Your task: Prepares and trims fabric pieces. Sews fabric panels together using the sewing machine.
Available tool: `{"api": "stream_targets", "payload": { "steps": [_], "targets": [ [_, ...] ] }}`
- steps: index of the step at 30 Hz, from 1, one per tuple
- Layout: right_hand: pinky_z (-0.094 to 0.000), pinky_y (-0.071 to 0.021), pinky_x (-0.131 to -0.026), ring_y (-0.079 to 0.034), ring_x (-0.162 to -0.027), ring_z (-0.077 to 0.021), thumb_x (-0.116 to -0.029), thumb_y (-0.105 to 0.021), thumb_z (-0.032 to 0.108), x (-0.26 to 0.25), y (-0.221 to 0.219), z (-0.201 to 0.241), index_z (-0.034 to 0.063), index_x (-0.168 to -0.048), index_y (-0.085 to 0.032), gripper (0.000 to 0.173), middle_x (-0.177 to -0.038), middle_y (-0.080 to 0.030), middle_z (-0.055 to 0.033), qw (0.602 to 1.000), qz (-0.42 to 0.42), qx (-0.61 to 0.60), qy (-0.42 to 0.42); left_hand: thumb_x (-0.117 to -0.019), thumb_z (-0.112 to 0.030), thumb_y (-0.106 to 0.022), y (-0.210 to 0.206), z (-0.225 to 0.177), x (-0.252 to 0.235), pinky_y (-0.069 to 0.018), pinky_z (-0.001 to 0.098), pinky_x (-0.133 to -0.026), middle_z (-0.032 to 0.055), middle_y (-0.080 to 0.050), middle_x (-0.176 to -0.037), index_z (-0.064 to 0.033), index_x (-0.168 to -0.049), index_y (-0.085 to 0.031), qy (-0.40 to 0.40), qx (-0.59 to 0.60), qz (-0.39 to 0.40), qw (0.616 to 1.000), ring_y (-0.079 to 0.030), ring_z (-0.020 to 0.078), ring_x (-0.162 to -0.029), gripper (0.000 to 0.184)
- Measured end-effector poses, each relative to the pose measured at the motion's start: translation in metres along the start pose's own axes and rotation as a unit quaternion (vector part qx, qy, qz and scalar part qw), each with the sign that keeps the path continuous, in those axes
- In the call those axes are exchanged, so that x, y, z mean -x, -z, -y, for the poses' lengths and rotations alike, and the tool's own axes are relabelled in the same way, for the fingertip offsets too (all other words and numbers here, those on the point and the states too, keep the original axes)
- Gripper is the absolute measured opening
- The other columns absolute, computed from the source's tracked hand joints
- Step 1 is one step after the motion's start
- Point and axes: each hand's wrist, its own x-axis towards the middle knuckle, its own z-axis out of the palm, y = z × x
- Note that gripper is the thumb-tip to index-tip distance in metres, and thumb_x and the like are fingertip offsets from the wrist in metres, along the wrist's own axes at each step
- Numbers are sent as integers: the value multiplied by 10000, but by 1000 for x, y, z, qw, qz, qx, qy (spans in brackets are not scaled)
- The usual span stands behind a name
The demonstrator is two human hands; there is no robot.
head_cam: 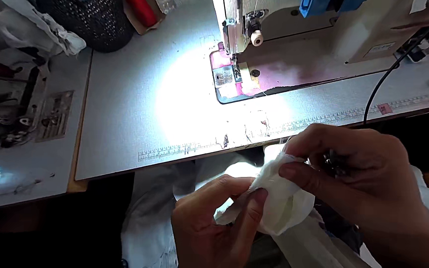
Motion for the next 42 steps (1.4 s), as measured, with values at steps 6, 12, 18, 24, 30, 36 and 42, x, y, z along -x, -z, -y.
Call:
{"api": "stream_targets", "payload": {
  "steps": [6, 12, 18, 24, 30, 36, 42],
  "targets": [
    [-85, -395, -457, -485, -554, 65, -882, -757, 119, -24, 18, -10, 46, -928, -712, 97, -724, -626, 71, 994, 96, -35, -37, -977, -105, -675, -3, 5, 0, -568, 152, -803, -38, -732, -941, -45, -995, -732, -15, -27, 32, 999, -674, -5, -889, 84],
    [-119, -422, -452, -508, -536, 7, -895, -683, -1, -44, 20, -1, 31, -844, -662, 65, -667, -586, 36, 995, 59, -70, -36, -848, -58, -675, 6, 15, -5, -581, 152, -782, -39, -725, -887, -51, -938, -719, -4, -109, 20, 994, -682, -11, -858, 100],
    [-103, -425, -489, -510, -559, 31, -948, -659, 73, -45, 10, -5, 66, -873, -674, 77, -664, -579, 64, 993, 62, -81, -50, -824, -34, -646, 25, 11, -15, -592, 167, -798, -29, -745, -906, -35, -988, -709, -3, -89, 64, 994, -698, -6, -861, 176],
    [-84, -437, -489, -531, -569, 56, -946, -672, 93, -44, 0, 9, 83, -877, -687, 71, -672, -602, 78, 996, 55, -56, -49, -945, -197, -727, 17, -2, -28, -597, 180, -811, -62, -759, -942, -65, -1011, -748, -59, -54, -30, 996, -708, 8, -882, 149],
    [-103, -476, -531, -567, -593, 34, -948, -681, 87, -37, 3, 6, 83, -893, -698, 57, -686, -630, 66, 987, 61, -113, -101, -952, -78, -676, 22, 1, -25, -603, 200, -840, -75, -755, -969, -84, -1017, -737, -21, 43, 20, 999, -713, 21, -894, 89],
    [-94, -454, -492, -548, -562, 35, -940, -684, 81, -39, 3, 9, 80, -924, -694, 19, -674, -618, 66, 991, 68, -76, -90, -940, -277, -726, 18, -2, -29, -590, 172, -763, -88, -744, -934, -105, -1009, -732, -34, -1, 17, 999, -697, -2, -866, 185],
    [-97, -448, -486, -526, -552, 47, -928, -698, 68, -47, 6, -5, 70, -968, -711, 43, -709, -632, 71, 996, 57, -51, -49, -927, -91, -711, 18, -3, -41, -609, 192, -719, -57, -750, -830, -91, -915, -754, 0, 49, -15, 999, -710, 26, -754, 44]
  ]
}}
